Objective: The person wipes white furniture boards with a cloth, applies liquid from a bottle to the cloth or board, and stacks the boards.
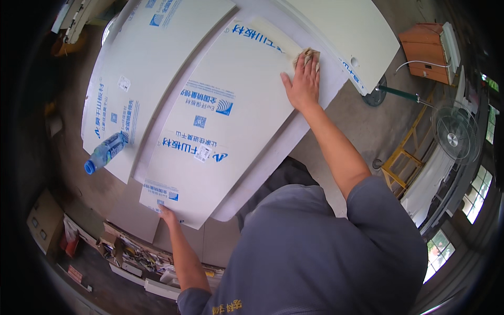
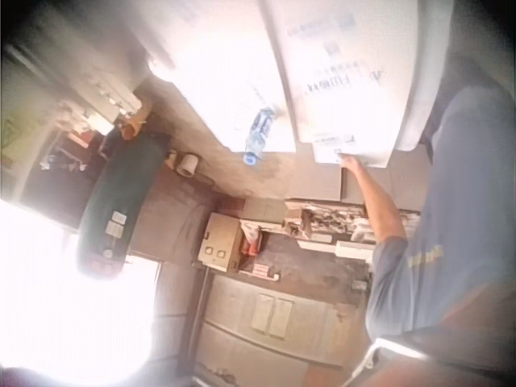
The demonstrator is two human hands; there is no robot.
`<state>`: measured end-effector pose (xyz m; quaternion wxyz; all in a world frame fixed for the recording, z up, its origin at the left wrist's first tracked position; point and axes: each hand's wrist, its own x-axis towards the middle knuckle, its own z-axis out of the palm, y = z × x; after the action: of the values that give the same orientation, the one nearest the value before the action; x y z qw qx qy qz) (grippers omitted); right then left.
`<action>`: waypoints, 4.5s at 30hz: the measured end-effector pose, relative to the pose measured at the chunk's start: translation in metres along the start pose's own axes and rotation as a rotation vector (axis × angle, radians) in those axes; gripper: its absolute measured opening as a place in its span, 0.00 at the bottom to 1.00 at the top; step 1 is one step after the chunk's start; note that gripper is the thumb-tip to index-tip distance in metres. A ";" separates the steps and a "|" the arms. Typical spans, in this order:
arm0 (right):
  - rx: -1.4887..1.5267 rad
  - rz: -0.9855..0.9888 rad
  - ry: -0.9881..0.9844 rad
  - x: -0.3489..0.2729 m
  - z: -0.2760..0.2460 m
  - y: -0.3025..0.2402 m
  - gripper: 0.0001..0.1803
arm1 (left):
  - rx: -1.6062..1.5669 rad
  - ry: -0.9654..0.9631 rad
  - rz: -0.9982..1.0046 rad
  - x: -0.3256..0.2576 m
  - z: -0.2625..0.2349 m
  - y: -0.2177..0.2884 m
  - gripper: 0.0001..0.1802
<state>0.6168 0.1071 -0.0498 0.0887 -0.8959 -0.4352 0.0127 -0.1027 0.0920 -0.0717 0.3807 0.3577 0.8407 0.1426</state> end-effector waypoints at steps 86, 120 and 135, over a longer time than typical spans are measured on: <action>0.782 -0.098 -0.809 0.154 0.033 0.014 0.39 | -1.542 0.094 -0.354 -0.311 0.043 -0.080 0.21; 0.844 -0.834 -1.990 -0.826 -0.346 -0.190 0.35 | -2.036 1.078 0.347 -0.728 -0.315 -0.499 0.28; 0.784 -0.771 -2.150 -0.965 -0.345 -0.258 0.21 | -1.381 1.466 -0.095 -0.785 -0.317 -0.700 0.40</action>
<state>-0.1486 -0.5424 0.2806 -0.0551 -0.1507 -0.4920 0.8557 -0.3264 -0.9477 0.2046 -0.1010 -0.1509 0.6142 0.7680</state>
